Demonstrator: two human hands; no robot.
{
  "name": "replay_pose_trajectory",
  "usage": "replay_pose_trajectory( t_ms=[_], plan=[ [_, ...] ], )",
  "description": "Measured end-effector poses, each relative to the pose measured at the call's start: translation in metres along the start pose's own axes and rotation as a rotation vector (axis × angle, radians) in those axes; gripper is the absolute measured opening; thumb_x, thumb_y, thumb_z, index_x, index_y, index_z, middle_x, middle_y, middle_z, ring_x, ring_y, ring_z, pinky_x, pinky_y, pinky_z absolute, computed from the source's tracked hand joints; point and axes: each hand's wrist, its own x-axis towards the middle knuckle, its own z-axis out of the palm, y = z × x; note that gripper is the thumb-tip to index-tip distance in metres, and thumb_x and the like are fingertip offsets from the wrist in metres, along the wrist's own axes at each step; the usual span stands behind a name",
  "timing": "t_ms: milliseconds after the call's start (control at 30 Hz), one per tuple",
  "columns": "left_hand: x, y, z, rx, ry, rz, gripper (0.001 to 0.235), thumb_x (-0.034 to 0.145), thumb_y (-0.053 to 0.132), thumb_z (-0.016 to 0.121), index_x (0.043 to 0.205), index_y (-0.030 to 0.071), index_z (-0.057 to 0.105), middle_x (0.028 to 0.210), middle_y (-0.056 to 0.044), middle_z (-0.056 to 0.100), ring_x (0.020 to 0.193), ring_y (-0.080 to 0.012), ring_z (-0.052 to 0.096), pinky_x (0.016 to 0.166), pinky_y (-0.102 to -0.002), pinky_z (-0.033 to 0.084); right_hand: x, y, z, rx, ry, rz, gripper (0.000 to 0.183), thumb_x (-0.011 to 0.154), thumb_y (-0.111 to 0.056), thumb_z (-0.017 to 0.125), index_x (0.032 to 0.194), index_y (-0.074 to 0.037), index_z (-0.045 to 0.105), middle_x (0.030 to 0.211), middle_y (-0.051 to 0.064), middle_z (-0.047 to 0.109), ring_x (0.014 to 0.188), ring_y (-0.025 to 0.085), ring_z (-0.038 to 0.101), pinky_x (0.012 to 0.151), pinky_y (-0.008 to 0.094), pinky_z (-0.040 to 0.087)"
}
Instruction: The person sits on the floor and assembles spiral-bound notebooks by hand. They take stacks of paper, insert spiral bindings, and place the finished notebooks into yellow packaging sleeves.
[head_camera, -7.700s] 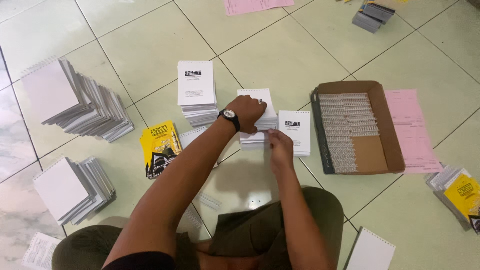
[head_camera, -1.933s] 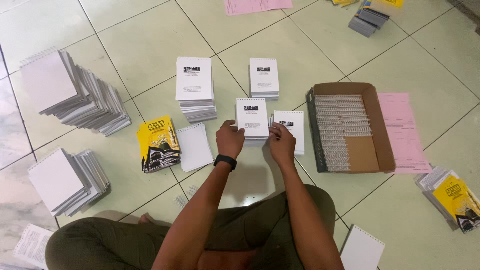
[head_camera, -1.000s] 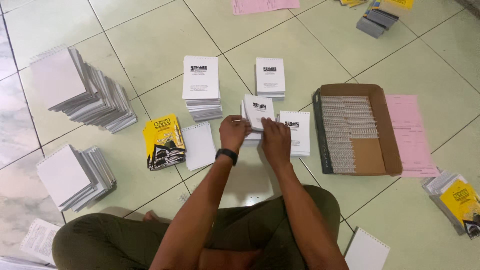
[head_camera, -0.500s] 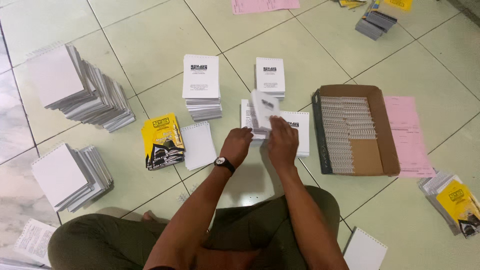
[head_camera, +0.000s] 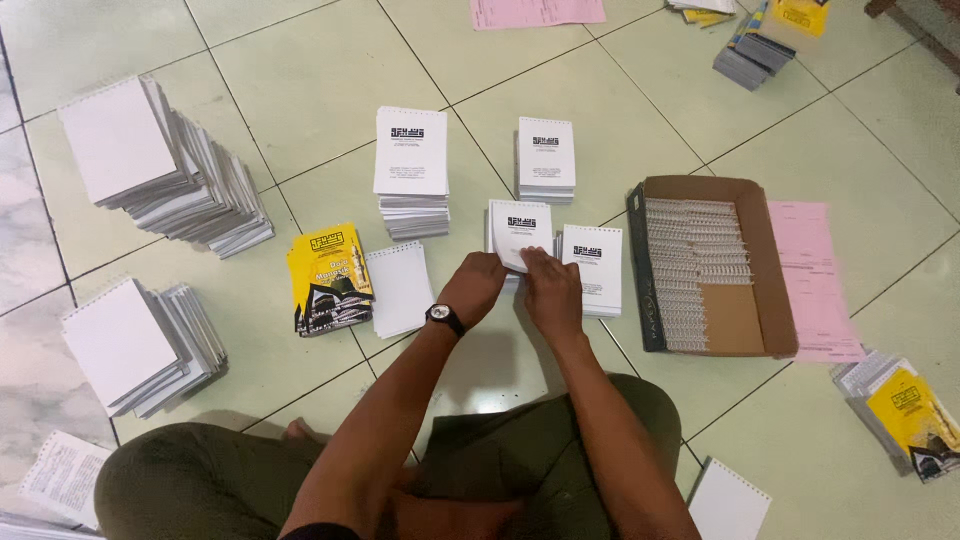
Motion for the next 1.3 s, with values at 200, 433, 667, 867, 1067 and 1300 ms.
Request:
replay_pose_trajectory(
  t_ms=[200, 433, 667, 867, 1067, 1300],
  plan=[
    [-0.010, -0.001, 0.013, -0.134, 0.115, -0.065, 0.008, 0.097, 0.000, 0.060, 0.098, 0.008, 0.060, 0.091, -0.009, 0.056, 0.091, -0.0251, 0.061, 0.083, -0.039, 0.048, -0.003, 0.007, 0.000, 0.241, -0.101, 0.190, 0.036, 0.100, -0.010, 0.064, 0.134, -0.019, 0.069, 0.133, 0.008, 0.071, 0.128, 0.028, 0.064, 0.090, 0.041, 0.044],
    [0.000, -0.007, 0.005, -0.168, 0.219, -0.096, 0.009, 0.098, 0.003, 0.062, 0.096, 0.010, 0.059, 0.091, -0.007, 0.055, 0.089, -0.0225, 0.058, 0.075, -0.035, 0.046, 0.004, -0.001, -0.011, 0.314, -0.168, 0.225, 0.038, 0.101, -0.016, 0.066, 0.138, -0.015, 0.066, 0.137, 0.012, 0.068, 0.132, 0.033, 0.060, 0.095, 0.046, 0.043],
    [0.003, -0.003, -0.013, -0.498, 0.190, -0.359, 0.012, 0.107, 0.018, 0.057, 0.104, 0.007, 0.060, 0.091, -0.012, 0.060, 0.087, -0.0301, 0.066, 0.075, -0.040, 0.054, -0.003, 0.008, 0.007, 0.017, -0.031, 0.039, 0.039, 0.096, -0.005, 0.065, 0.133, -0.014, 0.068, 0.128, 0.010, 0.073, 0.122, 0.026, 0.068, 0.085, 0.038, 0.048],
    [0.035, -0.003, -0.031, -1.668, 0.292, -1.167, 0.038, 0.108, 0.031, 0.047, 0.122, -0.002, 0.058, 0.106, -0.019, 0.067, 0.093, -0.0305, 0.070, 0.085, -0.044, 0.059, 0.002, 0.004, 0.000, -0.016, 0.050, -0.014, 0.040, 0.095, -0.005, 0.064, 0.134, -0.014, 0.067, 0.127, 0.010, 0.073, 0.121, 0.026, 0.068, 0.083, 0.038, 0.048],
    [0.039, -0.019, 0.040, -1.666, 0.169, -1.039, 0.043, 0.087, 0.019, 0.084, 0.120, -0.001, 0.065, 0.092, -0.011, 0.065, 0.088, -0.0190, 0.068, 0.076, -0.035, 0.057, -0.002, 0.002, -0.009, -0.117, 0.066, -0.113, 0.046, 0.095, -0.013, 0.068, 0.141, -0.016, 0.063, 0.136, 0.009, 0.068, 0.129, 0.025, 0.062, 0.092, 0.040, 0.047],
    [-0.006, -0.010, -0.064, -1.633, 0.256, -0.772, 0.046, 0.096, 0.001, 0.069, 0.140, 0.002, 0.055, 0.116, -0.024, 0.070, 0.106, -0.0306, 0.070, 0.091, -0.047, 0.056, 0.016, -0.056, -0.081, 0.933, -0.082, 0.560, 0.098, 0.096, -0.021, 0.073, 0.162, 0.003, 0.005, 0.164, 0.040, 0.012, 0.152, 0.057, 0.011, 0.124, 0.070, 0.014]
  ],
)
